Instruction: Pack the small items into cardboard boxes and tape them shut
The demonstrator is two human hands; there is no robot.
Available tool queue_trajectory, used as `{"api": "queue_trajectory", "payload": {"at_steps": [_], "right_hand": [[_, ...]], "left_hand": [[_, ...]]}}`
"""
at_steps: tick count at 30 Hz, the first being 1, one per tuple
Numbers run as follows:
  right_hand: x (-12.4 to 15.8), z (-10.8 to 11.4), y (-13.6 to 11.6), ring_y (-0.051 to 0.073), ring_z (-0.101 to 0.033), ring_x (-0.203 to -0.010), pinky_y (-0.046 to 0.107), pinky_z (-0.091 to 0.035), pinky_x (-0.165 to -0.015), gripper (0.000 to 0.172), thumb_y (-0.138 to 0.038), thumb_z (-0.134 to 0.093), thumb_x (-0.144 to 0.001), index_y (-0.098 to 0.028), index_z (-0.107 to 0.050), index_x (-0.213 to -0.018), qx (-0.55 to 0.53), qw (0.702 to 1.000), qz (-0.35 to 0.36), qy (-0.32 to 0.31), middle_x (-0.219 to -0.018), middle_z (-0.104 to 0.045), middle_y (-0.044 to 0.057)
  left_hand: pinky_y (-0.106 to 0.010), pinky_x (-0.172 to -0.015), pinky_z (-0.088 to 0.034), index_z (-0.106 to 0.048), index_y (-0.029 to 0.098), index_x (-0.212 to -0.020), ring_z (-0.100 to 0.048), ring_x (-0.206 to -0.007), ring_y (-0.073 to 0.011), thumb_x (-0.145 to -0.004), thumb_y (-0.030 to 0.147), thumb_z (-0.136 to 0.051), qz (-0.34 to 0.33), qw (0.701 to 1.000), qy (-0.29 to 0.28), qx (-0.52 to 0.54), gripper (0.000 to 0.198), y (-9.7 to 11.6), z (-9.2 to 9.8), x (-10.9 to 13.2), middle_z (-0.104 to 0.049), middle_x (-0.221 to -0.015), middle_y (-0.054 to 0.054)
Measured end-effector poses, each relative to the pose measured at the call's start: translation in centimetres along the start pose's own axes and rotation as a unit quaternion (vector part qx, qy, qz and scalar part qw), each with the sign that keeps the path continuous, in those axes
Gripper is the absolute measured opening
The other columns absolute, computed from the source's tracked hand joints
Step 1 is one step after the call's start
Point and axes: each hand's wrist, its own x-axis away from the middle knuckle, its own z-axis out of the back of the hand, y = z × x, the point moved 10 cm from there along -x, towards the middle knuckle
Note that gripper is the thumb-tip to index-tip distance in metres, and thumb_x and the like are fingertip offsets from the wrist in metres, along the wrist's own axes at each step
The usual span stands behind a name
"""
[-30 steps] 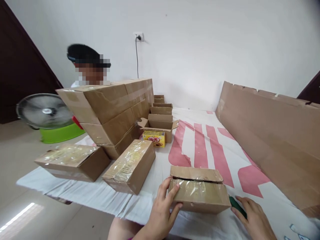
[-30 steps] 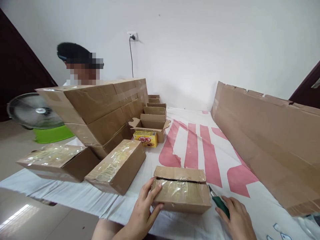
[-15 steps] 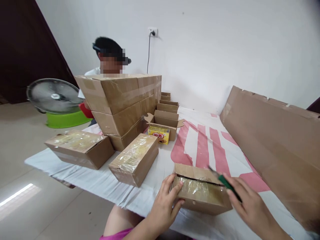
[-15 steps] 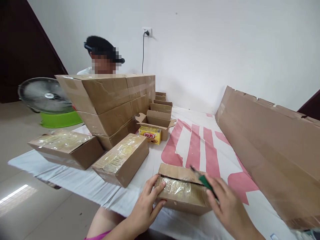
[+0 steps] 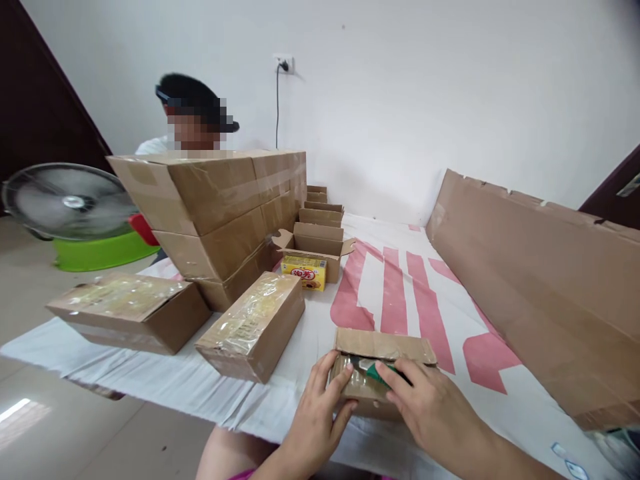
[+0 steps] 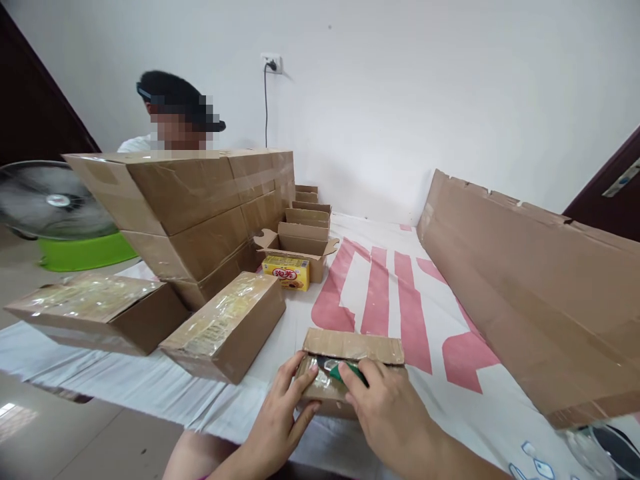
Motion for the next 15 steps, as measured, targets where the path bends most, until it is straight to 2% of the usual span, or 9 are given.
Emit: {"api": "queue_trajectory", "payload": {"at_steps": [4,7,12,15], "right_hand": [[0.0,-0.8,-0.1,0.024,-0.067,-0.085,0.035,-0.057,-0.066,0.044,-0.013,-0.055,-0.086,-0.019,-0.056,-0.129,0.052,0.998,-0.016,0.012,-0.103,-0.067,0.012],[1.2,-1.2,0.9,0.023,-0.068,-0.083,0.033,-0.057,-0.065,0.041,-0.014,-0.053,-0.088,-0.019,-0.056,-0.129,0.065,0.997,-0.037,0.011,-0.101,-0.067,0.011],[7.8,0.1,6.3,0.015,-0.065,-0.058,0.025,-0.052,-0.050,0.038,-0.032,-0.040,-0.097,-0.026,-0.056,-0.131,0.054,0.991,-0.122,0.017,-0.094,-0.068,0.006],[11.5,1.1,9.1,0.015,-0.066,-0.059,0.025,-0.054,-0.052,0.037,-0.040,-0.040,-0.097,-0.031,-0.057,-0.130,0.021,0.984,-0.178,-0.001,-0.090,-0.068,0.004]], "left_hand": [[-0.046,-0.098,-0.051,-0.046,0.025,-0.135,-0.046,-0.130,-0.0286,-0.089,0.021,-0.056,-0.004,1.000,0.004,-0.011,0.047,-0.1,-0.1,0.0,-0.040,-0.144,-0.016],[-0.044,-0.096,-0.052,-0.048,0.026,-0.134,-0.048,-0.128,-0.0283,-0.089,0.022,-0.056,-0.003,1.000,0.007,-0.019,0.045,-0.1,0.1,0.0,-0.042,-0.143,-0.015],[-0.043,-0.091,-0.055,-0.054,0.025,-0.127,-0.054,-0.121,-0.0281,-0.090,0.021,-0.055,-0.002,1.000,0.001,-0.027,0.038,0.3,0.6,-0.4,-0.050,-0.138,-0.014],[-0.043,-0.091,-0.055,-0.054,0.024,-0.126,-0.054,-0.121,-0.0280,-0.089,0.020,-0.055,-0.017,1.000,-0.014,-0.018,0.037,0.9,0.5,-0.5,-0.051,-0.137,-0.014]]}}
